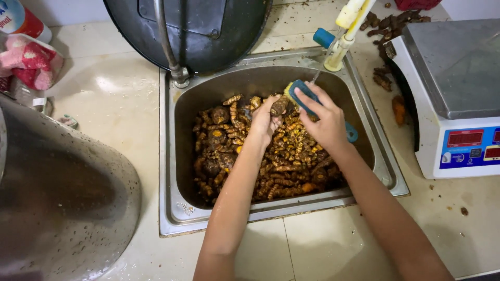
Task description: Washing and scrubbing turmeric roots in a sink using a sponge and running water
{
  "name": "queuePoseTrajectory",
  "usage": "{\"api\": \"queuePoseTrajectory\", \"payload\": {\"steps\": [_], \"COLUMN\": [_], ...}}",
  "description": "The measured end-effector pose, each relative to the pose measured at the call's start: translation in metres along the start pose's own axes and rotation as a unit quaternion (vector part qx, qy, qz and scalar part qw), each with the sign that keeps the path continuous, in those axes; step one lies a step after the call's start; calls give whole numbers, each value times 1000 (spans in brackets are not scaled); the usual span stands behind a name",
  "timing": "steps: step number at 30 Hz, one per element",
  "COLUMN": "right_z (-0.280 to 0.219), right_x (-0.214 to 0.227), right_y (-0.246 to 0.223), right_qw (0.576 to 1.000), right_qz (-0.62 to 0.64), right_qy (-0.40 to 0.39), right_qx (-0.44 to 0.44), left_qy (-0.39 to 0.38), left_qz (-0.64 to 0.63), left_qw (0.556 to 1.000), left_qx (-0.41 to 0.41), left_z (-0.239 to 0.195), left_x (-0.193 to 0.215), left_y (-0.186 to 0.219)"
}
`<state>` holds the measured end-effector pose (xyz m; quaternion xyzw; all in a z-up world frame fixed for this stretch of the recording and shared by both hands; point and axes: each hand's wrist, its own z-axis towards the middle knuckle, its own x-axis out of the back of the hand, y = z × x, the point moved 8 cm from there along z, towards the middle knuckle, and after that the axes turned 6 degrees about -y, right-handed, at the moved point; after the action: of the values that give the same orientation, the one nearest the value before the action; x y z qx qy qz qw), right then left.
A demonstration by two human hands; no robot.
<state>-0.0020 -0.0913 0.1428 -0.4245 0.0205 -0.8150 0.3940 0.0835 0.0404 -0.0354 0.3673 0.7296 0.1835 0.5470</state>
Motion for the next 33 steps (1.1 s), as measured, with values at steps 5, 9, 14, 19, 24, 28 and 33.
{"api": "queuePoseTrajectory", "payload": {"steps": [5,9,14,19,24,28,33], "right_z": [-6,-5,-8,-6,-1,-4,-7], "right_x": [-31,-39,-23,-8,-10,-9,-14], "right_y": [0,-2,43,50,38,33,43], "right_qw": [996,991,999,1000,998,989,981], "right_qz": [40,43,12,7,45,123,125], "right_qy": [-62,-90,-31,11,10,-4,-11], "right_qx": [55,86,15,-22,-38,-76,-147], "left_qy": [45,59,19,-12,-40,-66,-72], "left_qz": [1,7,18,31,51,22,47], "left_qw": [999,998,1000,999,997,997,996], "left_qx": [-4,2,18,19,42,37,-23], "left_z": [-12,3,-16,-18,-7,-2,-29], "left_x": [1,17,-4,-15,-10,-9,-20], "left_y": [12,4,14,7,0,0,8]}}
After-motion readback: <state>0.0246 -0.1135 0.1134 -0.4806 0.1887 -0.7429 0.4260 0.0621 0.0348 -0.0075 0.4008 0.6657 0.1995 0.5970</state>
